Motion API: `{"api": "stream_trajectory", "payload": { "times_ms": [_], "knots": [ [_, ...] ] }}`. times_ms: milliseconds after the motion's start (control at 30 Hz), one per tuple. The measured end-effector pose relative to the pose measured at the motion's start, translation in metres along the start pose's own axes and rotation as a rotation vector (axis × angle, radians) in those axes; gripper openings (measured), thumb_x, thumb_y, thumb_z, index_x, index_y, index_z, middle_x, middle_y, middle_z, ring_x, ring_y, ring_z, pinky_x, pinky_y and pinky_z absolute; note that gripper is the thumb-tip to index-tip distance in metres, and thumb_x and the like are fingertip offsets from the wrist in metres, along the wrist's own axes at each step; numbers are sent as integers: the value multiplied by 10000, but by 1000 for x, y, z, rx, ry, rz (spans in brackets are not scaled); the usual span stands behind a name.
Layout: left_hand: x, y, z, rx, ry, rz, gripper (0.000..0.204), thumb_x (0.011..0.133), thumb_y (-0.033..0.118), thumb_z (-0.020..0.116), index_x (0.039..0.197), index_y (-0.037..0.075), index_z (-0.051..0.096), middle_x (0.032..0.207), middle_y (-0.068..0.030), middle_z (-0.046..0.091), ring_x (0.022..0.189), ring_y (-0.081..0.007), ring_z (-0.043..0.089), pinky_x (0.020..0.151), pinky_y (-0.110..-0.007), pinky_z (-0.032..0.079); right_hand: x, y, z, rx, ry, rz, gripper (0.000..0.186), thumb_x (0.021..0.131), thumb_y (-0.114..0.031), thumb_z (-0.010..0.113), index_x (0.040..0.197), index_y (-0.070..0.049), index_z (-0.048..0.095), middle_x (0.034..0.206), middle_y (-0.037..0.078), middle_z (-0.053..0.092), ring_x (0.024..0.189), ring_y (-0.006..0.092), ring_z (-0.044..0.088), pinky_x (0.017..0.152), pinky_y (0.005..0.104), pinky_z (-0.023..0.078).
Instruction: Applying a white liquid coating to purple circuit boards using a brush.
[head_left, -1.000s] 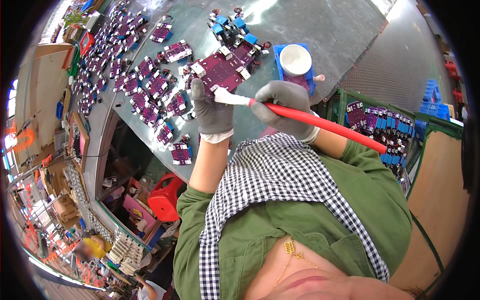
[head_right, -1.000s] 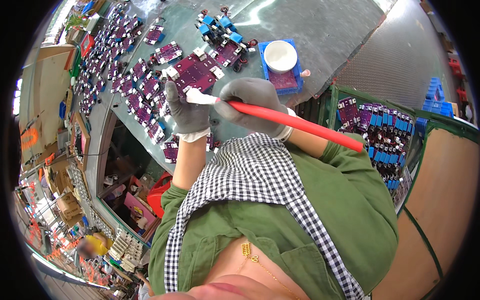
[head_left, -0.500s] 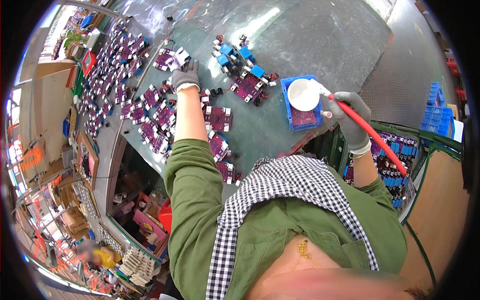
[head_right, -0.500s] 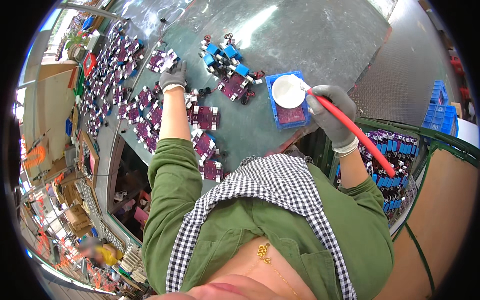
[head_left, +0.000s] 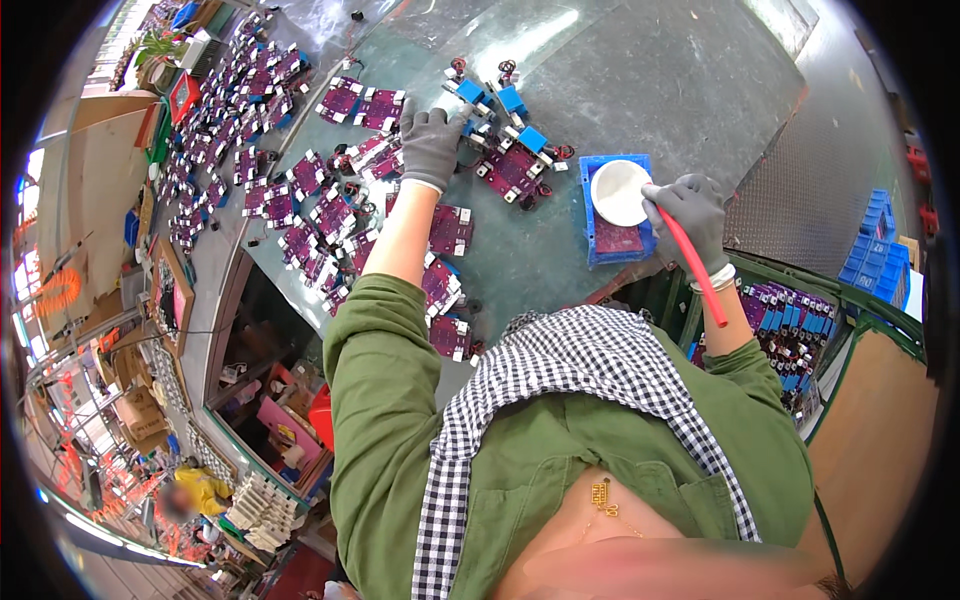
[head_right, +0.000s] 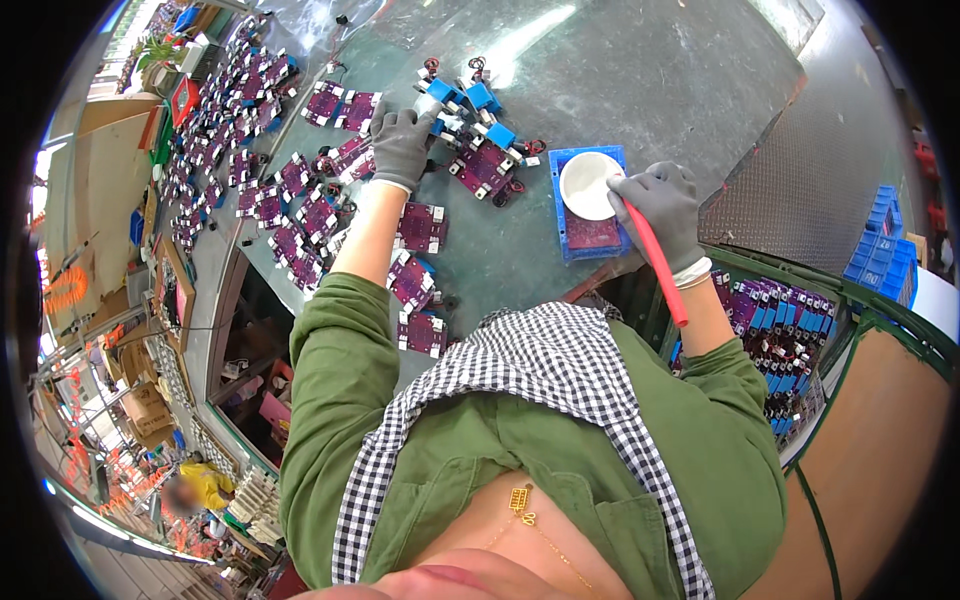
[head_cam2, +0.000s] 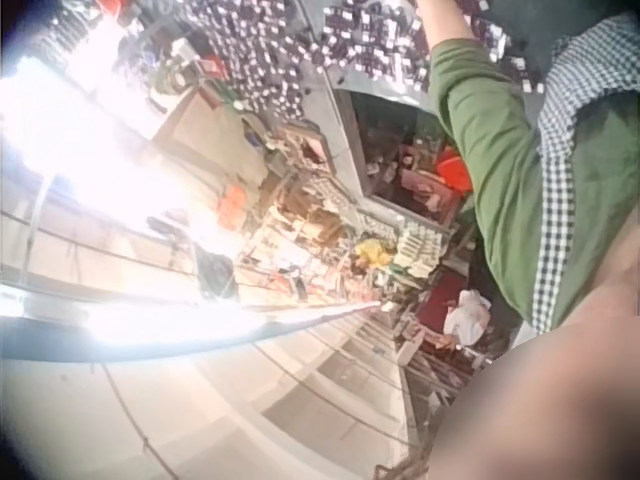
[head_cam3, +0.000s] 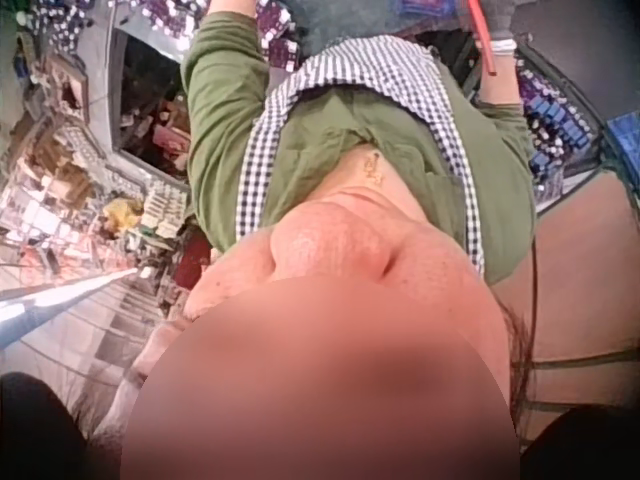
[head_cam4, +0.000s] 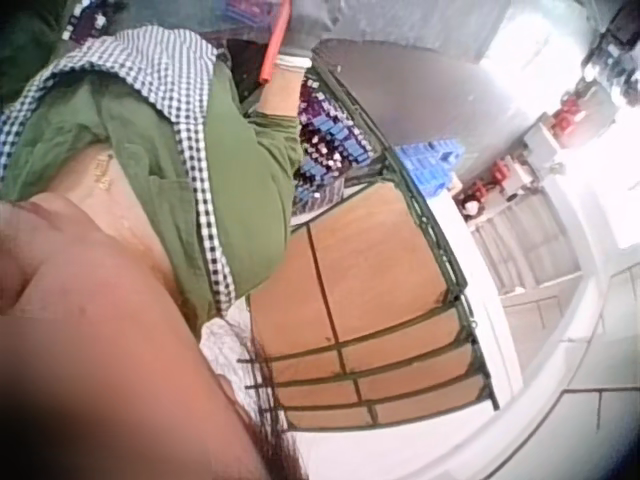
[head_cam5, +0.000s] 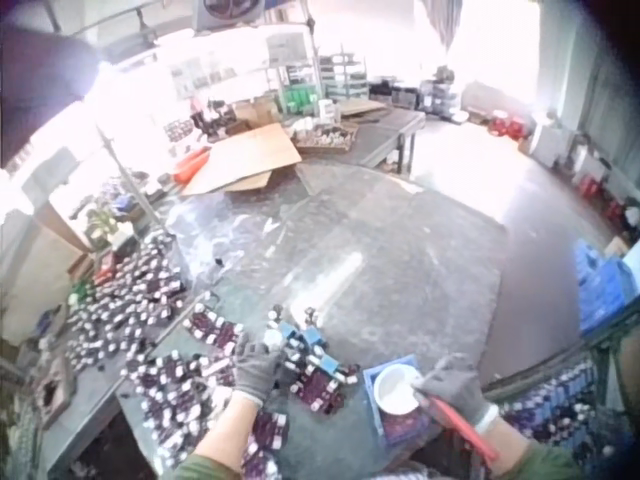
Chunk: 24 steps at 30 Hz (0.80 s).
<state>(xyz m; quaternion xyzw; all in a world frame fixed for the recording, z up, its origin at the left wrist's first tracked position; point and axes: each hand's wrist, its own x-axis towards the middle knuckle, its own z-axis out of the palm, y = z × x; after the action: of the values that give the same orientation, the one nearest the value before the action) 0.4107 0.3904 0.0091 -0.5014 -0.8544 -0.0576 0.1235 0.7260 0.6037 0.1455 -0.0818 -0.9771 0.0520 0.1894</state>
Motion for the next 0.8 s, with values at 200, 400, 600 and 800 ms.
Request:
{"api": "stream_trajectory", "payload": {
  "times_ms": [200, 400, 600, 800],
  "knots": [
    [-8, 21, -48, -234, -53, -213, 359, 715, 234, 780, 1052, 152, 689, 934, -92, 644, 1025, -289, 579, 980, -440, 418, 8, -9, -34, 157, 86, -65, 179, 803, -76, 700, 975, -32, 715, 806, 56, 687, 704, 236, 626, 684, 365, 498],
    [-61, 68, -91, -1871, -156, -952, 345, 922, 171, 664, 1172, -28, 536, 986, -123, 671, 888, -227, 673, 746, -337, 561, 21, -51, -39, 959, 154, 342, 197, 848, -26, 662, 1040, 9, 689, 940, 79, 730, 863, 122, 680, 778, 263, 537],
    [-103, 116, -124, -2288, -37, -1025, 354, 963, 61, 529, 1284, -59, 441, 1102, -151, 638, 932, -243, 685, 777, -388, 605, 23, -73, -32, 999, 225, 334, 74, 830, -34, 701, 897, -12, 678, 767, 6, 641, 693, 63, 578, 636, 219, 474],
    [-126, 133, -147, -2078, 49, -1150, 382, 918, 12, 607, 1261, -27, 442, 1061, -126, 641, 892, -203, 679, 743, -340, 609, 20, -89, -28, 1021, 85, 251, 43, 869, -32, 662, 910, -26, 675, 767, 1, 643, 712, 64, 584, 645, 238, 483]
  ]
}}
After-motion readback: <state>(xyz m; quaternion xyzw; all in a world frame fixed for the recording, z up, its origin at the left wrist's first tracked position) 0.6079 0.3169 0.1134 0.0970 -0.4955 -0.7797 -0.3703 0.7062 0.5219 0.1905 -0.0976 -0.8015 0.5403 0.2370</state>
